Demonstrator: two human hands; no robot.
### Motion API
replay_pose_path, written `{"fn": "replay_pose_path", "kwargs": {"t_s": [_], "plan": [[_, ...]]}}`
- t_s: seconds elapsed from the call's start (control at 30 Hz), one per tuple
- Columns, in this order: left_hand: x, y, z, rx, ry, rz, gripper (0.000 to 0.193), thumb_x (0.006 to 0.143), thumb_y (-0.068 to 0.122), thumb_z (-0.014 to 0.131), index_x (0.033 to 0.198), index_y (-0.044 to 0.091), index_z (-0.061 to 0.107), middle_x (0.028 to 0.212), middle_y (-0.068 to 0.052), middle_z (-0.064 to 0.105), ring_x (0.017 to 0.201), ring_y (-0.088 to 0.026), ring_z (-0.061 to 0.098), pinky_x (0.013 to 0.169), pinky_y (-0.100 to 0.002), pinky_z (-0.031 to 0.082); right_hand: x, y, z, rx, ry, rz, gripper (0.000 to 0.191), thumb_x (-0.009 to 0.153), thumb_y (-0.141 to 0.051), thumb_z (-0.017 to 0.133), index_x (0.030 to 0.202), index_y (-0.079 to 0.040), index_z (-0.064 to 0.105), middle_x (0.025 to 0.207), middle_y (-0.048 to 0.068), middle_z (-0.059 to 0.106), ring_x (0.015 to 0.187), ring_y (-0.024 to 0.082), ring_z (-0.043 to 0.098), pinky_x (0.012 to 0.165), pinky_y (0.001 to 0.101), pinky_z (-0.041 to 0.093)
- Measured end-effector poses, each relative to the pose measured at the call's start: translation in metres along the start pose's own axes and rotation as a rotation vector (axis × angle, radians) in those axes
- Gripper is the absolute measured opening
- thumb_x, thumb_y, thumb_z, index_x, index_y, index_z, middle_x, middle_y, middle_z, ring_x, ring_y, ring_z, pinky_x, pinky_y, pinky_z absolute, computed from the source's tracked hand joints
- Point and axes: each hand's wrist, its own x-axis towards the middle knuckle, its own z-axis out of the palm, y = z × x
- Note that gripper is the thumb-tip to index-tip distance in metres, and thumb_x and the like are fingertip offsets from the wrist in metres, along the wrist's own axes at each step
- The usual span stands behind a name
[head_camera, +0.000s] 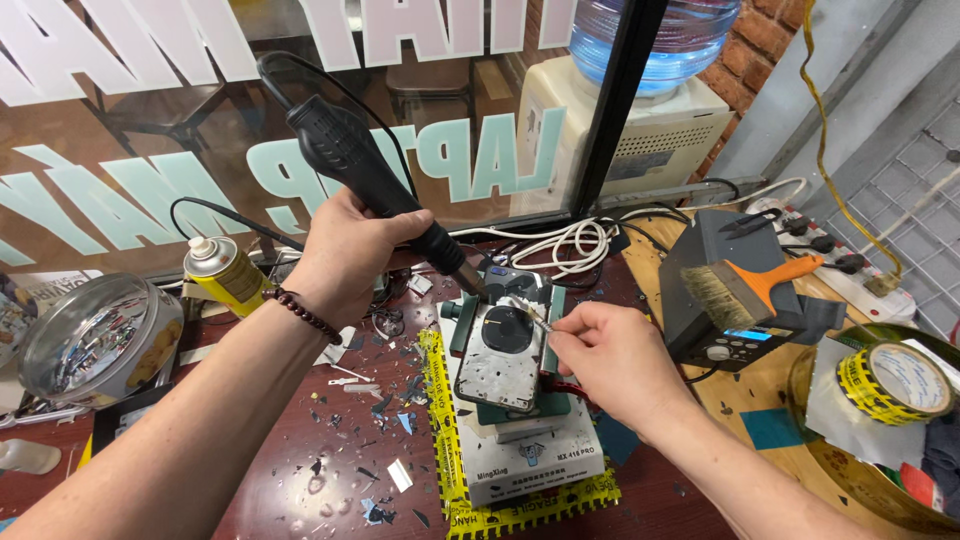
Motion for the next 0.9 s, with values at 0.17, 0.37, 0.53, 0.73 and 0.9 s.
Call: {"fn": "replay_pose_path", "kwargs": {"t_s": [0.17,0.37,0.53,0.73,0.9], "plan": [[-0.004,0.0,-0.005,0.045,0.038,0.003,0.029,0.084,0.004,0.076,0.107,-0.001,0.059,0.095,-0.009,0.07,0.081,-0.02,0.074,0.066,-0.034,0.063,0.005,-0.005,-0.005,-0.209,-0.05,-0.03,0.018,0.086,-0.023,0.073,0.092,-0.006,0.078,0.069,0.004,0.077,0.06,0.01,0.07,0.058,0.0281,0.054],[-0.007,0.001,-0.004,0.02,0.061,-0.019,0.029,0.084,0.003,0.075,0.106,-0.001,0.057,0.097,-0.009,0.07,0.083,-0.02,0.074,0.068,-0.034,0.065,0.02,-0.001,-0.01,-0.168,-0.146,-0.086,0.018,0.086,-0.019,0.073,0.092,-0.003,0.078,0.068,0.006,0.076,0.061,0.011,0.068,0.059,0.0296,0.054],[-0.008,0.002,-0.002,0.053,0.085,-0.06,0.029,0.084,0.003,0.075,0.106,0.0,0.057,0.098,-0.009,0.07,0.085,-0.02,0.074,0.069,-0.033,0.065,0.037,0.009,-0.014,-0.262,-0.204,-0.185,0.017,0.084,-0.018,0.074,0.093,-0.004,0.077,0.07,0.005,0.077,0.062,0.011,0.07,0.06,0.0293,0.054],[-0.004,0.002,0.003,0.079,0.111,-0.047,0.03,0.084,0.003,0.076,0.107,0.0,0.057,0.097,-0.009,0.071,0.084,-0.02,0.074,0.068,-0.033,0.063,0.059,0.008,-0.022,-0.225,-0.332,-0.247,0.016,0.084,-0.017,0.074,0.09,-0.003,0.078,0.069,0.006,0.076,0.061,0.011,0.068,0.059,0.0301,0.055],[-0.002,-0.001,0.004,0.088,0.078,-0.021,0.03,0.084,0.003,0.075,0.109,0.002,0.058,0.097,-0.008,0.072,0.084,-0.018,0.074,0.067,-0.032,0.062,0.04,0.002,-0.007,-0.265,-0.204,-0.24,0.015,0.083,-0.017,0.072,0.086,-0.003,0.077,0.064,0.004,0.074,0.055,0.007,0.068,0.054,0.0267,0.053]]}}
